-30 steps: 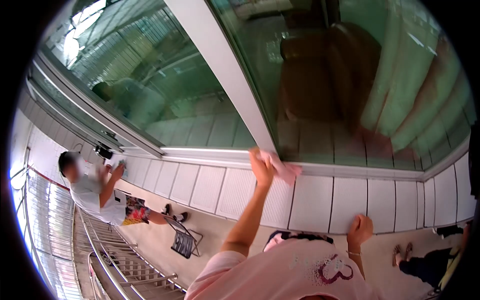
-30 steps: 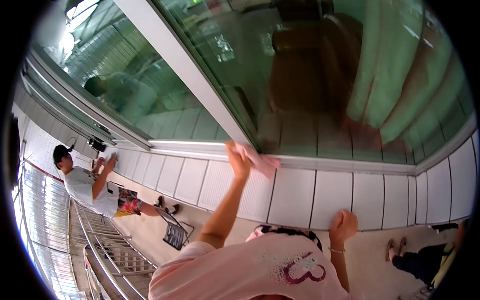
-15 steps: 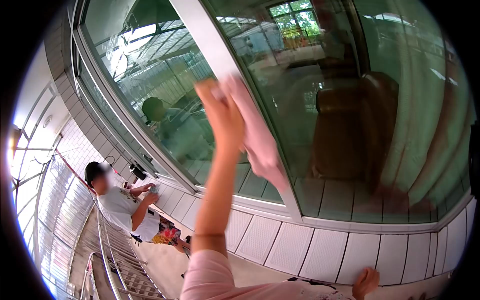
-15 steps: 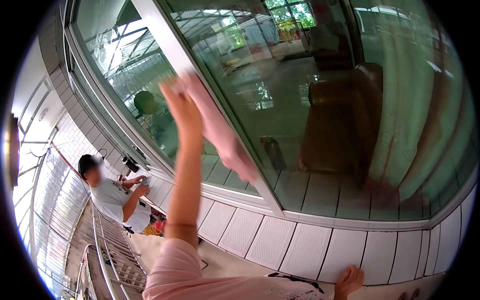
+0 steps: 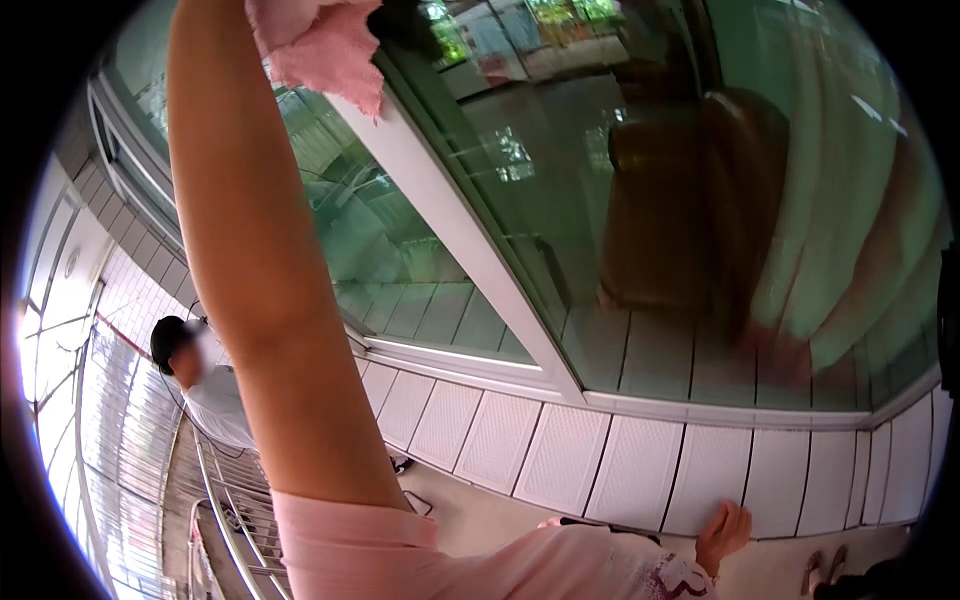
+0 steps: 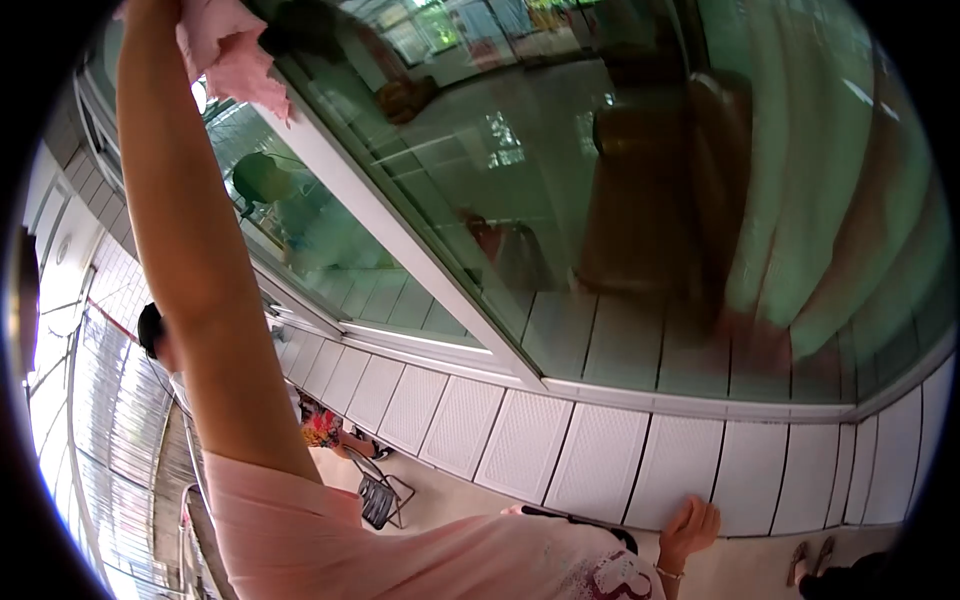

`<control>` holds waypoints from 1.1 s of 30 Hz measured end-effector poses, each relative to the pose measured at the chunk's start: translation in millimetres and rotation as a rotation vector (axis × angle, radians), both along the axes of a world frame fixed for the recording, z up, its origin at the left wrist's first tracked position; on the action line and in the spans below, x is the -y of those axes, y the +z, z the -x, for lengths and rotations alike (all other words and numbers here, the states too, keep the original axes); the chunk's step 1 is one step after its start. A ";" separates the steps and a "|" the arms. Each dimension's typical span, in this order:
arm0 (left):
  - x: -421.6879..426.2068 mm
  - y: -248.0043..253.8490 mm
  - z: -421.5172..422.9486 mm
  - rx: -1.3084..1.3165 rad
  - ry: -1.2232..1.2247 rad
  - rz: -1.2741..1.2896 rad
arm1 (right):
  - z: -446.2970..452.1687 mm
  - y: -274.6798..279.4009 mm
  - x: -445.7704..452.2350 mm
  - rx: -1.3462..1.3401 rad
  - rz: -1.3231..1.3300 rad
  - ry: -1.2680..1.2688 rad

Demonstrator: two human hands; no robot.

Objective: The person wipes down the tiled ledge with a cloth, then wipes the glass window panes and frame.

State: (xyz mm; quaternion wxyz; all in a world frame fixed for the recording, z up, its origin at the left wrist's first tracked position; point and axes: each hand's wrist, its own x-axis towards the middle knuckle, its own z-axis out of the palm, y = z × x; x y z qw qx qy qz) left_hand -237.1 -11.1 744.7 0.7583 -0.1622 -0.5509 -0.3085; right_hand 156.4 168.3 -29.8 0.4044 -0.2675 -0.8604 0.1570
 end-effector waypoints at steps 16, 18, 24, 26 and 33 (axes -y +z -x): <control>-26.6 -445.9 -14.8 0.101 -0.132 0.392 | 17.2 -5.5 -33.8 -0.059 -0.018 0.026; -30.9 -504.8 -23.5 0.223 -0.116 0.328 | 15.8 -5.4 -33.6 -0.039 0.000 0.027; -7.3 -662.7 -28.7 0.395 -0.277 0.456 | 18.8 -11.0 -35.8 -0.008 -0.029 0.019; 3.4 -706.0 -29.1 0.505 -0.260 0.528 | 21.7 -10.6 -34.7 -0.019 -0.046 0.023; 2.8 -774.0 -48.7 0.725 -0.308 0.488 | 23.2 -12.3 -31.9 -0.012 -0.035 0.007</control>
